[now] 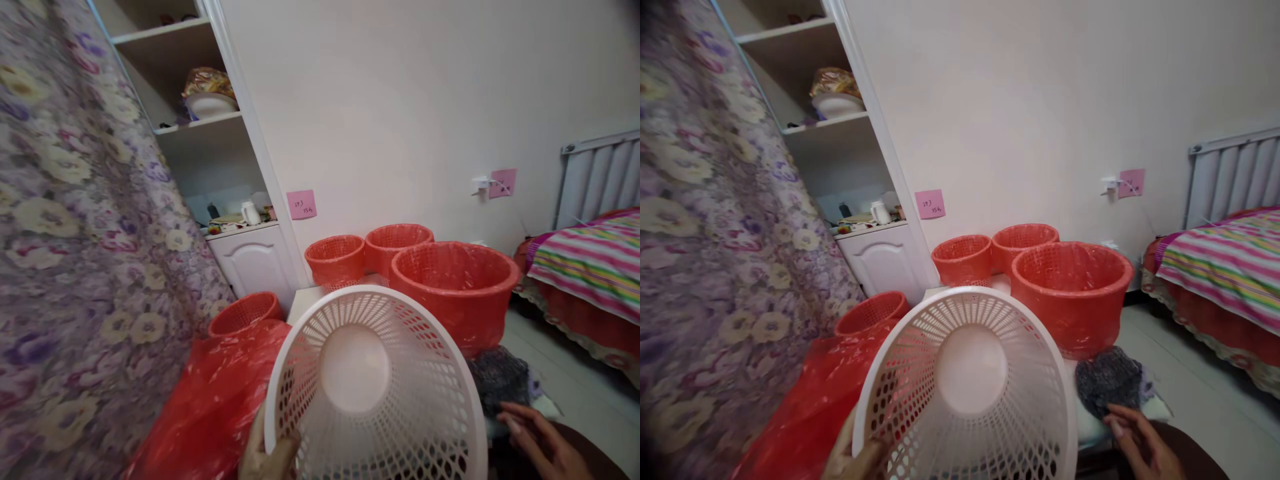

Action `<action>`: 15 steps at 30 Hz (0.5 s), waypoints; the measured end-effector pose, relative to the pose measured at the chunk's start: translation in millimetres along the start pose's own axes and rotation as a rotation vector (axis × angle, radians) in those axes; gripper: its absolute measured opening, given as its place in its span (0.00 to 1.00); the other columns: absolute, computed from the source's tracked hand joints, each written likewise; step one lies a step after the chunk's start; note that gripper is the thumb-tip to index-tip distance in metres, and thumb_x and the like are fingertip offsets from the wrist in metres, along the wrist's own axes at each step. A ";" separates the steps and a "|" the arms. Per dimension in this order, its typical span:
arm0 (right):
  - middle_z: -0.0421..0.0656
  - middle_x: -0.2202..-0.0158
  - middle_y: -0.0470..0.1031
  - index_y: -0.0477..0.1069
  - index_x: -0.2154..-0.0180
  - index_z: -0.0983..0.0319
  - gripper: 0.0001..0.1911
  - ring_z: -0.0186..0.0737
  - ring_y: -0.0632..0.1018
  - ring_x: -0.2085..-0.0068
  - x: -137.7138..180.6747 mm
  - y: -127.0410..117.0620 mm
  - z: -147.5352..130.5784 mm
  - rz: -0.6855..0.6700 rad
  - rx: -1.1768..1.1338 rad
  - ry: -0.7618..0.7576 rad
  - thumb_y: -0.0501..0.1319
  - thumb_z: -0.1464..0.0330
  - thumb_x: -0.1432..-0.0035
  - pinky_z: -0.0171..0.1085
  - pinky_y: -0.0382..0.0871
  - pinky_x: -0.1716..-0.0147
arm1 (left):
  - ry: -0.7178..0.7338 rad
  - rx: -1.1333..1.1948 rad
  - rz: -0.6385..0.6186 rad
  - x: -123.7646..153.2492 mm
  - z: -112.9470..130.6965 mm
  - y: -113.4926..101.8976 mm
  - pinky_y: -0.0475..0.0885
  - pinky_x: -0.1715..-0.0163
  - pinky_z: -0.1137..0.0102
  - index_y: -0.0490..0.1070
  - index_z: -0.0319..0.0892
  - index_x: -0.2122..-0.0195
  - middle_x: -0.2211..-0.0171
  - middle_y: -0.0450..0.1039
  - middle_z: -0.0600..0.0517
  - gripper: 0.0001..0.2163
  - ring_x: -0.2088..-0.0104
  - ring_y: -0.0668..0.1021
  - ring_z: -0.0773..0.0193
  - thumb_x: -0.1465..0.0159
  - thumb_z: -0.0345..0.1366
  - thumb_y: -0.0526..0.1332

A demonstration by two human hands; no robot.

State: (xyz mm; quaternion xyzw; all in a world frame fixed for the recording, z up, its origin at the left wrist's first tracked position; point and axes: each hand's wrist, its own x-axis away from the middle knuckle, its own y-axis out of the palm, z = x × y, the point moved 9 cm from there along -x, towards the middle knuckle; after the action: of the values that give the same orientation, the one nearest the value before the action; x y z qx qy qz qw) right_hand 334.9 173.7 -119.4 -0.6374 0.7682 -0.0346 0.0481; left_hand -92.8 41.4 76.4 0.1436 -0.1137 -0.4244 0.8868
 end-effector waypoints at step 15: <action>0.44 0.66 0.75 0.64 0.46 0.54 0.24 0.45 0.77 0.67 33.5 106.0 -110.9 -0.423 -0.360 -0.176 0.60 0.53 0.42 0.40 0.74 0.67 | -0.134 0.276 -0.157 -23.0 4.8 30.8 0.77 0.53 0.61 0.63 0.47 0.41 0.56 0.80 0.48 0.33 0.57 0.81 0.54 0.48 0.28 0.67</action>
State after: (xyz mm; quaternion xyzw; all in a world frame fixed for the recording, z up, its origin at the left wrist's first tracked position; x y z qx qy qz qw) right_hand 212.2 159.5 -22.4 -0.7824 0.6047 0.1486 -0.0076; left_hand -86.3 77.0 89.9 0.2439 -0.2183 -0.4814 0.8131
